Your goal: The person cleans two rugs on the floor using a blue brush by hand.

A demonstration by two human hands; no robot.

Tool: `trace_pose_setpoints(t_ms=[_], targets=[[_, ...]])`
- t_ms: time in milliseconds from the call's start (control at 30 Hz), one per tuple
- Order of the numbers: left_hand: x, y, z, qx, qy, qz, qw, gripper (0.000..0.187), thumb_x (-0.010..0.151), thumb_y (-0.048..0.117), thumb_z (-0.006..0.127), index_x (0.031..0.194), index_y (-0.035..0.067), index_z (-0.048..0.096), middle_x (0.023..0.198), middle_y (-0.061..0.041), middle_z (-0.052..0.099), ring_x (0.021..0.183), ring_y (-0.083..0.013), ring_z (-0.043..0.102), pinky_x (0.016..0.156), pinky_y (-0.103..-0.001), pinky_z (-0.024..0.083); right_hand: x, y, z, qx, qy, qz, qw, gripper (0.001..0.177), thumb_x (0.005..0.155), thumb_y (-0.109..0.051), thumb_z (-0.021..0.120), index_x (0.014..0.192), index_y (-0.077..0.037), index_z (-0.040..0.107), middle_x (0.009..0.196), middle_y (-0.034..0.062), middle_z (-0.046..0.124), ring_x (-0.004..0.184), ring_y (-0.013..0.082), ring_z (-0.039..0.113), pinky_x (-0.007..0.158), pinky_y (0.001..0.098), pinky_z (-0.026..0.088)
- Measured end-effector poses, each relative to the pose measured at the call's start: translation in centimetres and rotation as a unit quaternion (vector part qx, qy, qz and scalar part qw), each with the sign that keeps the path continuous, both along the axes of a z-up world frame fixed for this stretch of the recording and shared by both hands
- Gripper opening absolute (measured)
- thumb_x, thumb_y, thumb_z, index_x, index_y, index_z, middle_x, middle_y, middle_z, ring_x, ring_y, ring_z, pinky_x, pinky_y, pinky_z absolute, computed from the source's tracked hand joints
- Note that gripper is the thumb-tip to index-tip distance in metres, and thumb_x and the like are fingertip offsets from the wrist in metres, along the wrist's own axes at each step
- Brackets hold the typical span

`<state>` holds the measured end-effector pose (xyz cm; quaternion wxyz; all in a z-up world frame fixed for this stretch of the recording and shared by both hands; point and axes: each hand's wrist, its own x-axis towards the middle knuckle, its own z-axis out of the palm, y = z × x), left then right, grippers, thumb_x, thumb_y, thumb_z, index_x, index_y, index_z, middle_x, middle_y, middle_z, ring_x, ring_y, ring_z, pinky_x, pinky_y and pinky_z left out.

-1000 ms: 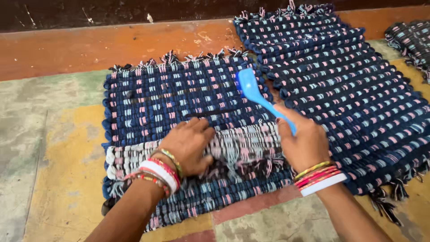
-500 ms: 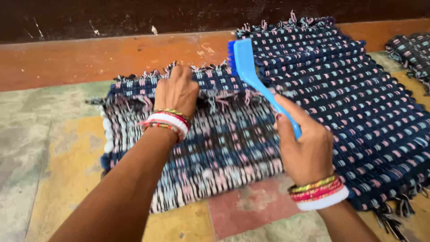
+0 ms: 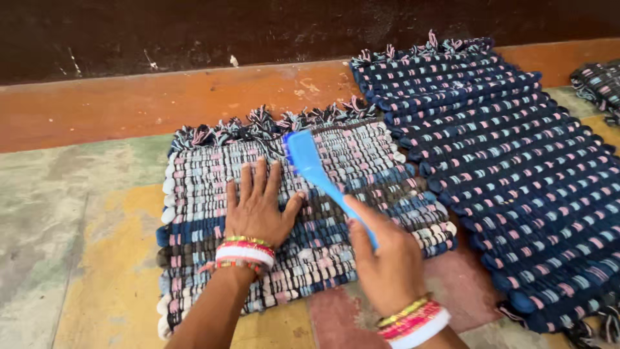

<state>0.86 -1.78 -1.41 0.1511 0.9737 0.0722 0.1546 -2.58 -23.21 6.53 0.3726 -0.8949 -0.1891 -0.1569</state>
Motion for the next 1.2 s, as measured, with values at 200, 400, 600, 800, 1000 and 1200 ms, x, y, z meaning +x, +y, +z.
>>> trace_pose_setpoints(t_ms=[200, 400, 600, 800, 1000, 1200], targets=[[-1.4, 0.7, 0.7, 0.01, 0.003, 0.074, 0.997, 0.091, 0.089, 0.074, 0.046, 0.153, 0.011, 0.038, 0.161, -0.015, 0.032, 0.15, -0.0356, 0.023, 0.118, -0.057, 0.014, 2.6, -1.7, -1.5, -0.077, 0.111, -0.111, 0.985, 0.035, 0.096, -0.025, 0.061, 0.129, -0.025, 0.072, 0.084, 0.018, 0.073, 0.066, 0.036, 0.07, 0.06, 0.0458, 0.052], [-1.5, 0.5, 0.9, 0.025, 0.018, 0.062, 0.998, 0.079, 0.09, 0.073, 0.044, 0.153, 0.025, 0.041, 0.161, -0.014, 0.032, 0.149, -0.0367, 0.025, 0.117, -0.062, 0.013, 4.3, -4.9, -0.5, -0.087, 0.066, -0.185, 0.977, 0.033, 0.099, -0.021, 0.062, 0.13, -0.02, 0.074, 0.075, 0.0233, 0.069, 0.067, 0.0357, 0.068, 0.062, 0.045, 0.05], [-1.4, 0.4, 1.0, 0.023, 0.027, 0.057, 0.998, 0.079, 0.091, 0.073, 0.043, 0.153, 0.025, 0.041, 0.162, -0.015, 0.031, 0.15, -0.0363, 0.024, 0.117, -0.062, 0.013, 2.2, 0.3, -0.4, 0.013, 0.111, -0.094, 0.989, 0.037, 0.094, -0.024, 0.061, 0.13, -0.022, 0.067, 0.083, 0.0163, 0.075, 0.061, 0.0335, 0.072, 0.058, 0.0451, 0.053], [-1.5, 0.9, -0.5, 0.032, -0.056, 0.134, 0.989, 0.087, 0.093, 0.068, 0.041, 0.152, 0.004, 0.039, 0.16, -0.019, 0.032, 0.15, -0.0367, 0.023, 0.116, -0.061, 0.013, 3.4, 0.0, -1.6, -0.057, 0.058, -0.06, 0.995, 0.036, 0.096, -0.026, 0.058, 0.13, -0.023, 0.069, 0.089, 0.022, 0.073, 0.074, 0.0418, 0.071, 0.063, 0.0501, 0.054], [-1.3, 1.1, -0.6, 0.039, -0.008, 0.191, 0.981, 0.075, 0.098, 0.058, 0.039, 0.154, 0.007, 0.041, 0.164, -0.013, 0.033, 0.152, -0.0358, 0.023, 0.118, -0.062, 0.015, 5.1, -4.4, -1.2, -0.076, 0.002, -0.153, 0.985, 0.034, 0.096, -0.024, 0.059, 0.127, -0.02, 0.073, 0.087, 0.0235, 0.072, 0.079, 0.0455, 0.068, 0.066, 0.0524, 0.052], [-1.5, 1.2, 0.3, 0.032, 0.03, 0.174, 0.984, 0.08, 0.094, 0.062, 0.039, 0.153, 0.009, 0.039, 0.162, -0.011, 0.033, 0.151, -0.0352, 0.022, 0.117, -0.06, 0.016, 3.2, 0.8, 0.2, 0.004, 0.199, -0.11, 0.974, 0.037, 0.097, -0.031, 0.056, 0.133, -0.028, 0.065, 0.068, 0.0186, 0.072, 0.062, 0.0347, 0.074, 0.059, 0.0465, 0.054]])
